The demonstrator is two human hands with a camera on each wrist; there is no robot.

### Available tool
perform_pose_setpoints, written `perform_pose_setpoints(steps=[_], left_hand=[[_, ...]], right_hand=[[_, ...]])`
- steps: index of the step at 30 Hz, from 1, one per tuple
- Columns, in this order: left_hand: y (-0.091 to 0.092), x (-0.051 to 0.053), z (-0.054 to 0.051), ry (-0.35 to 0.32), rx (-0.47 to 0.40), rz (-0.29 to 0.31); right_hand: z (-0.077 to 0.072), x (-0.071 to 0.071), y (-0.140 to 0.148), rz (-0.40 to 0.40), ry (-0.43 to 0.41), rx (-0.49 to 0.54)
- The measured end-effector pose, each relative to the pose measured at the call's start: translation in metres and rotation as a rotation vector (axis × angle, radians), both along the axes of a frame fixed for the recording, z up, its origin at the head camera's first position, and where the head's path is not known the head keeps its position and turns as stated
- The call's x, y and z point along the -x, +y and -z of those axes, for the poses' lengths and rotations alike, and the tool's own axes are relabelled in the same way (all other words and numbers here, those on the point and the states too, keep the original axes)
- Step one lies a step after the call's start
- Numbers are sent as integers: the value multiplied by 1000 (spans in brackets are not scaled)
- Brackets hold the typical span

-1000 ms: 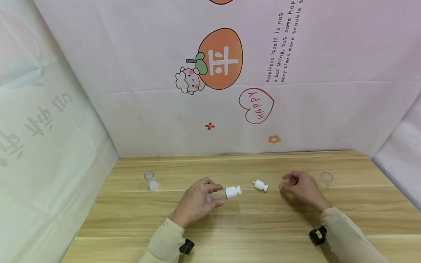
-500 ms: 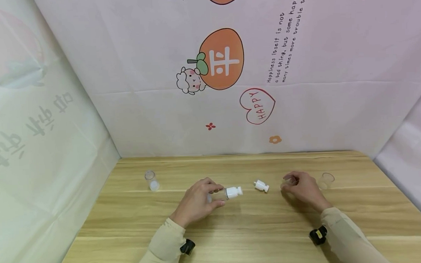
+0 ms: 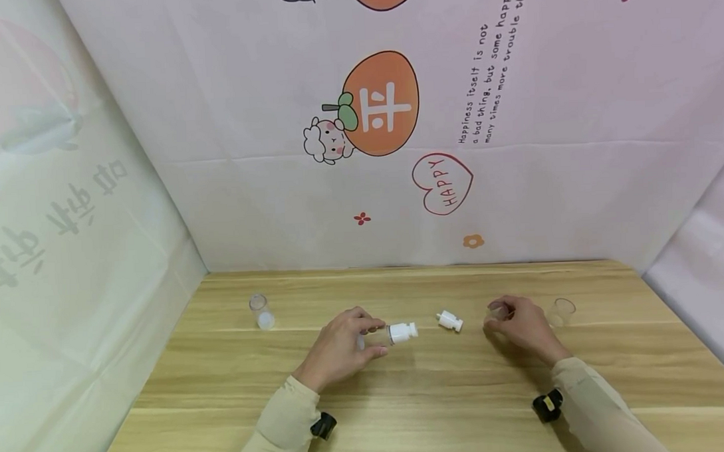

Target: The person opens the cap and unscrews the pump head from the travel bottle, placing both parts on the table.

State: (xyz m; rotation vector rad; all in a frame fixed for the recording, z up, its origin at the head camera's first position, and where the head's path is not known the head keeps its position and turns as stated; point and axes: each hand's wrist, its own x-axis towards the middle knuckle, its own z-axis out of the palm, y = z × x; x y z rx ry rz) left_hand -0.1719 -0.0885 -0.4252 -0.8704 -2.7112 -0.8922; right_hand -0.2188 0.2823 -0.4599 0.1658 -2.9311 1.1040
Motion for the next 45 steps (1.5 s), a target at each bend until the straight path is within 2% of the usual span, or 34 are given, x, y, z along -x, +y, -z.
perform_pose_setpoints(steps=[9, 19, 25, 34, 41, 45], left_hand=[[0, -1, 0, -6, -3, 2], [1, -1, 0, 0, -8, 9], [1, -1, 0, 0, -12, 12], [2, -1, -2, 0, -9, 15], [3, 0, -4, -4, -15, 23], [4, 0, -4, -2, -13, 30]], right_hand=[[-3, -3, 1, 1, 0, 2], [-17, -12, -3, 47, 101, -24], [-26, -17, -8, 56, 131, -27], [-37, -23, -18, 32, 211, -37], [-44, -28, -27, 8, 199, -19], [-49, -32, -36, -32, 205, -3]])
